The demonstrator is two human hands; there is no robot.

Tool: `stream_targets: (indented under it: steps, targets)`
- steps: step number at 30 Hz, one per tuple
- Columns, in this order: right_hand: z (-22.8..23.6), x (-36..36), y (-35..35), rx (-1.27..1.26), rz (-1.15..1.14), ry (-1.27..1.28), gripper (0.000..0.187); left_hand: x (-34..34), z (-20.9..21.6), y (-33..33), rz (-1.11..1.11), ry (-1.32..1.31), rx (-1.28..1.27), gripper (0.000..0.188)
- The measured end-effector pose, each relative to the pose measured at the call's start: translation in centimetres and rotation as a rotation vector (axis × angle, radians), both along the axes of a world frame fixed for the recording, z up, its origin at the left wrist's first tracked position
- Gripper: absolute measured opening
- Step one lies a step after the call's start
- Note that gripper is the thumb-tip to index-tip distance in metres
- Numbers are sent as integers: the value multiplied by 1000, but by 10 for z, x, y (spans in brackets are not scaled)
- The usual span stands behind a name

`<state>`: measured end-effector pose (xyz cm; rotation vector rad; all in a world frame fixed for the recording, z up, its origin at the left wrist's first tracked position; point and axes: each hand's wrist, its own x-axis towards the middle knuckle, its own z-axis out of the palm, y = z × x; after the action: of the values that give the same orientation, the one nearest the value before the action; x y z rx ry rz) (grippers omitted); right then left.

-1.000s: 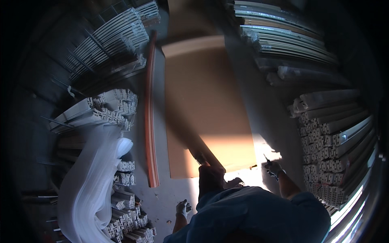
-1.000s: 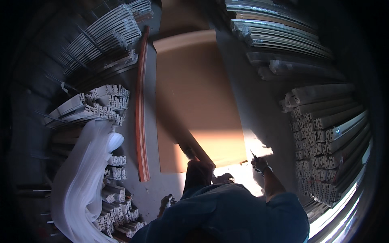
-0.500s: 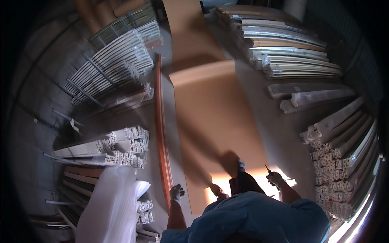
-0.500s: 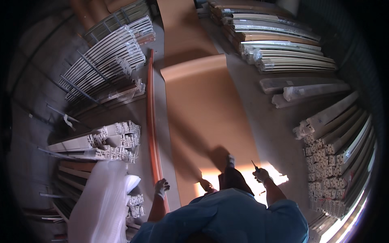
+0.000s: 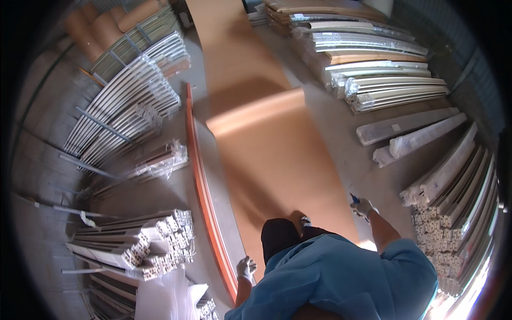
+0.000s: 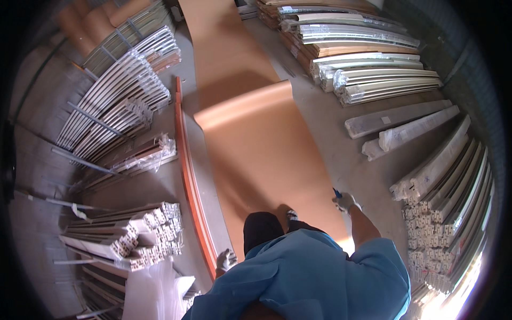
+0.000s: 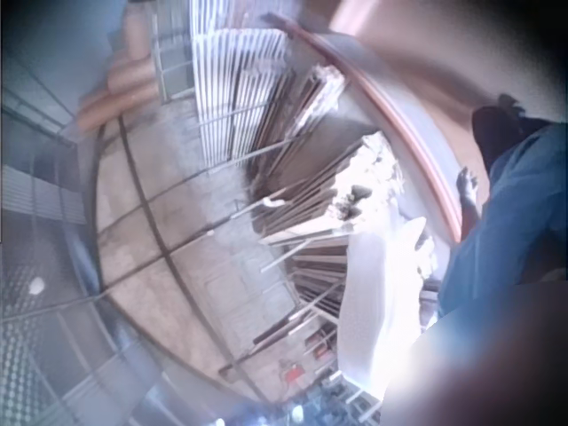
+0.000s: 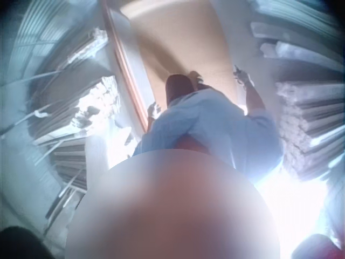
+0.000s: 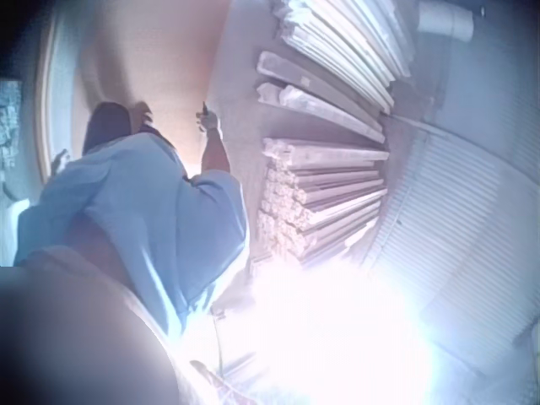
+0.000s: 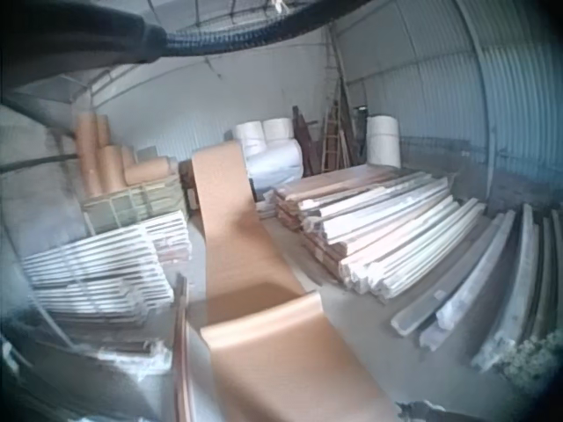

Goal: The person walks through a workshop, picks up a utility knife, and cuts a large sheet of cardboard into smaller pieces. They repeatedly lift, position, and cut the cardboard, then stack the cut pieces.

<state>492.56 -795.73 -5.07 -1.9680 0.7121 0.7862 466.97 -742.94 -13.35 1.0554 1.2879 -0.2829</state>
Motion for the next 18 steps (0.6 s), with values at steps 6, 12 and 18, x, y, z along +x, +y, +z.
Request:
stream_targets:
  steps: [6,12,18]
  targets:
    - [40,199,103,67,25,-183,20,59,-37,51,-128,59,-56,29]
    - [32,276,189,61,-6,-124,21,229,-34,195,41,116,-27,25]
    - [15,303,222,-23,-82,105,23,489,36,315,-52,-192,211,27]
